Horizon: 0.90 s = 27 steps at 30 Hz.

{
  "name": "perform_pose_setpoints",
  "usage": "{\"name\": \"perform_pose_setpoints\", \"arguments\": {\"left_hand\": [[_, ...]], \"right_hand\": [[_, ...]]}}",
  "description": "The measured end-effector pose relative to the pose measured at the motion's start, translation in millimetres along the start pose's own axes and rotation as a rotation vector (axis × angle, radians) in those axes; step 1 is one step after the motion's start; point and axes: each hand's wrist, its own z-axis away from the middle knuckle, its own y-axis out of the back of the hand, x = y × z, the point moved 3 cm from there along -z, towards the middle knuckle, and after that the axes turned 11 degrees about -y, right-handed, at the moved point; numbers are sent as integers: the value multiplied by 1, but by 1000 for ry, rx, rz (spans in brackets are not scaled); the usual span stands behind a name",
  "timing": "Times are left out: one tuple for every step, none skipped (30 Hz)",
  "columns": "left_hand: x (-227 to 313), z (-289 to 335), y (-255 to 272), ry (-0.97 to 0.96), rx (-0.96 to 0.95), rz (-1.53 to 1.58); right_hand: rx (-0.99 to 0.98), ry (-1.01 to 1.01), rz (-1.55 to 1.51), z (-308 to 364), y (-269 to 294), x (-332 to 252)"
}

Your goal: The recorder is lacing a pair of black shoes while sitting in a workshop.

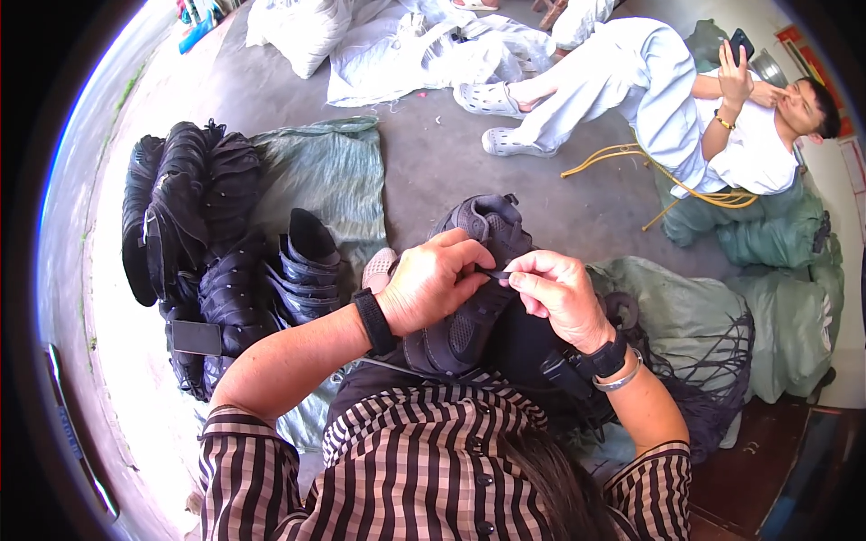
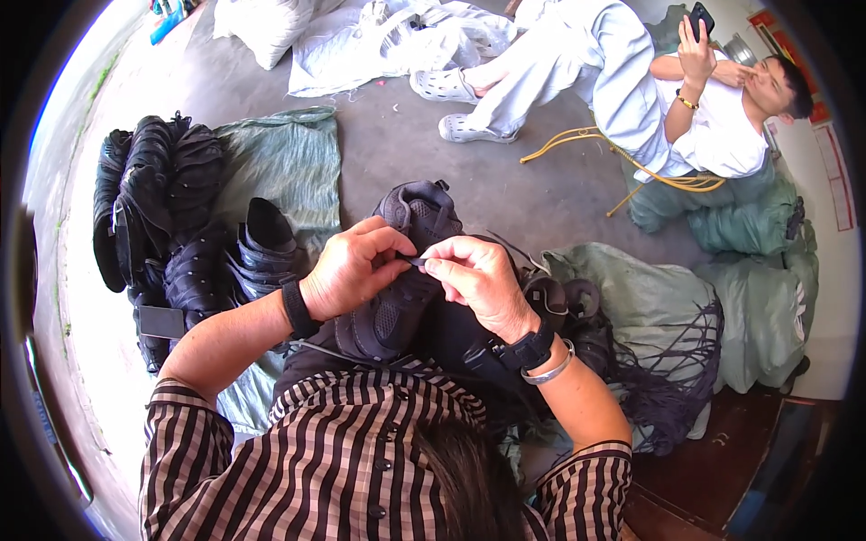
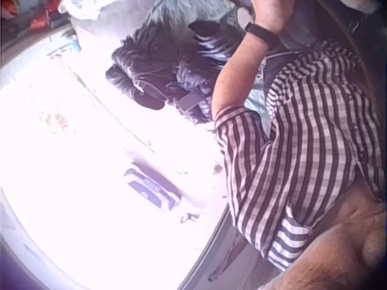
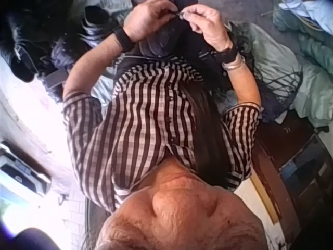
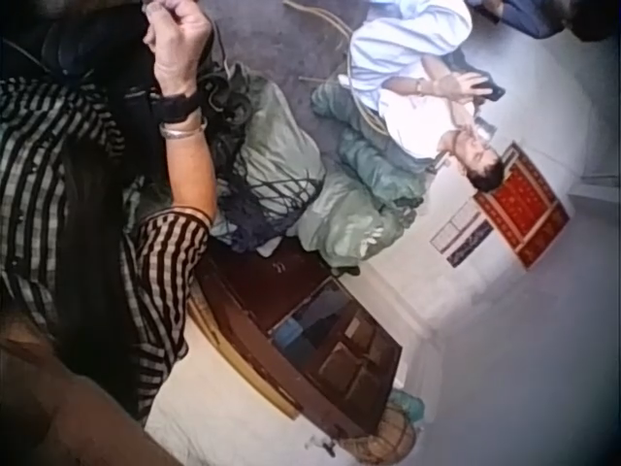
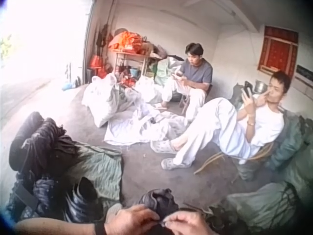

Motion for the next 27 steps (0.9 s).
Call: {"name": "perform_pose_setpoints", "arguments": {"left_hand": [[-2, 0, 0, 19, -28, 61], [-4, 0, 0, 37, -57, 121], [-3, -1, 1, 36, -58, 122], [-1, -2, 4, -7, -57, 73], [1, -2, 5, -51, -57, 25], [1, -2, 4, -51, -58, 25], [2, -2, 2, -89, -56, 31], [4, -3, 2, -127, -54, 38], [5, -4, 3, -128, -56, 40], [6, -5, 5, -102, -91, 77], [6, -6, 6, -76, -126, 115], [3, -4, 7, -76, -128, 118], [0, -2, 9, -54, -154, 126], [-3, 0, 10, -32, -180, 134], [-4, -1, 11, -19, -168, 173], [-6, -1, 12, -21, -171, 177], [-7, -2, 12, -36, -192, 206], [-8, -3, 12, -51, -214, 234], [-10, -3, 11, -50, -237, 238], [-9, -5, 11, -53, -241, 239], [-9, -6, 12, -26, -243, 205], [-9, -7, 13, 4, -246, 168], [-7, -7, 11, 4, -249, 167], [-6, -7, 8, 43, -216, 83], [-4, -8, 5, 78, -185, 0], [1, -8, 1, 75, -189, -2], [4, -9, -1, 117, -142, -95]], "right_hand": [[-34, -26, -53, -1, 1, 2], [-69, -52, -106, -2, 1, 4], [-68, -52, -107, -3, 3, 2], [-112, -119, -195, -5, 3, 2], [-156, -187, -283, -6, 2, 2], [-157, -188, -284, -6, 0, -1], [-161, -200, -259, -5, -4, -5], [-165, -213, -234, -5, -6, -6], [-171, -171, -183, -6, -5, -4], [-169, -172, -184, -5, -4, -5], [-64, -99, -105, -4, -1, -8], [41, -27, -24, -2, 2, -10], [156, 57, 34, -1, 10, -13], [208, 96, 0, 0, 20, -12], [266, 129, 55, 1, 27, -9], [324, 162, 109, 3, 32, -4], [321, 152, 191, 3, 33, 5], [319, 142, 272, 5, 30, 13], [285, 129, 263, 8, 23, 19], [315, 124, 349, 13, 17, 20], [328, 224, 521, 15, 17, 21], [338, 324, 691, 17, 12, 20], [269, 273, 803, 21, 8, 22], [210, 243, 993, 30, 2, 22], [146, 269, 956, 33, -5, 17], [82, 296, 919, 36, -10, 14], [81, 293, 789, 34, -9, 10]]}}
